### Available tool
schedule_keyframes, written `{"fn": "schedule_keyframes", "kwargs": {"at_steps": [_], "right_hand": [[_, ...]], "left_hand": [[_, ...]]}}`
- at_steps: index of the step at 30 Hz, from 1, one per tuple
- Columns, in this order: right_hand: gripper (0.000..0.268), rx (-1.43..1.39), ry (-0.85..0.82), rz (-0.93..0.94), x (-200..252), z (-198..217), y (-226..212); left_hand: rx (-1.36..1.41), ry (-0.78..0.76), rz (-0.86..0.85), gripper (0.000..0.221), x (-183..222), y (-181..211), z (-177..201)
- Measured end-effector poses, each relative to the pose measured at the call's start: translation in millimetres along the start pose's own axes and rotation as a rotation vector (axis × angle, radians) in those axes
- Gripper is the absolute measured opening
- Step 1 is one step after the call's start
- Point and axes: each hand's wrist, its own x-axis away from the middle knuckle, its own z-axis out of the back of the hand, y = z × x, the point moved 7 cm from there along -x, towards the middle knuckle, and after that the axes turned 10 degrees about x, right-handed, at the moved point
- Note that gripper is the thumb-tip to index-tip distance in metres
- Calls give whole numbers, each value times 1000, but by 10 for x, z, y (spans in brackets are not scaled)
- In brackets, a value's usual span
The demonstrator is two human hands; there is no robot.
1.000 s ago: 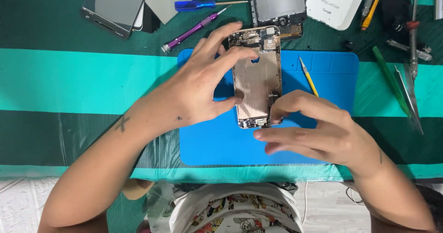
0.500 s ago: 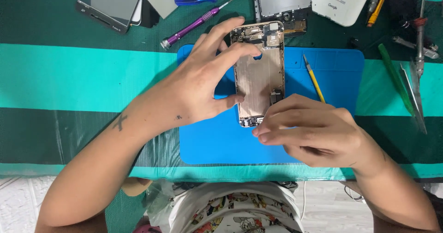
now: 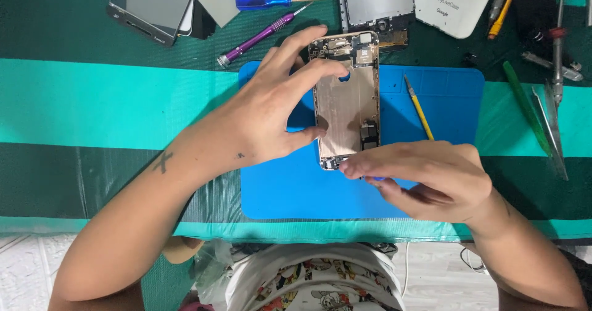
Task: Disassembling a mobile phone to access and inspect internal components using a screwdriver and prying tools on a repair bench.
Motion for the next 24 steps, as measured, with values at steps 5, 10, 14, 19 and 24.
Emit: {"fn": "schedule_keyframes", "kwargs": {"at_steps": [5, 10, 14, 19, 24], "right_hand": [[19, -36, -3, 41, -25, -26, 5], [18, -62, 33, 28, -21, -6, 21], [26, -111, 33, 28, 38, -22, 44], [17, -122, 10, 36, -8, -41, 12], [15, -100, 3, 11, -36, -9, -17]], "left_hand": [[0, -1, 12, 72, -1, -9, -7], [11, -1, 34, 71, 7, -10, -8], [-2, 6, 1, 72, 4, 1, -12], [7, 10, -2, 73, 13, 5, -9], [2, 15, -6, 73, 11, -18, -22]]}}
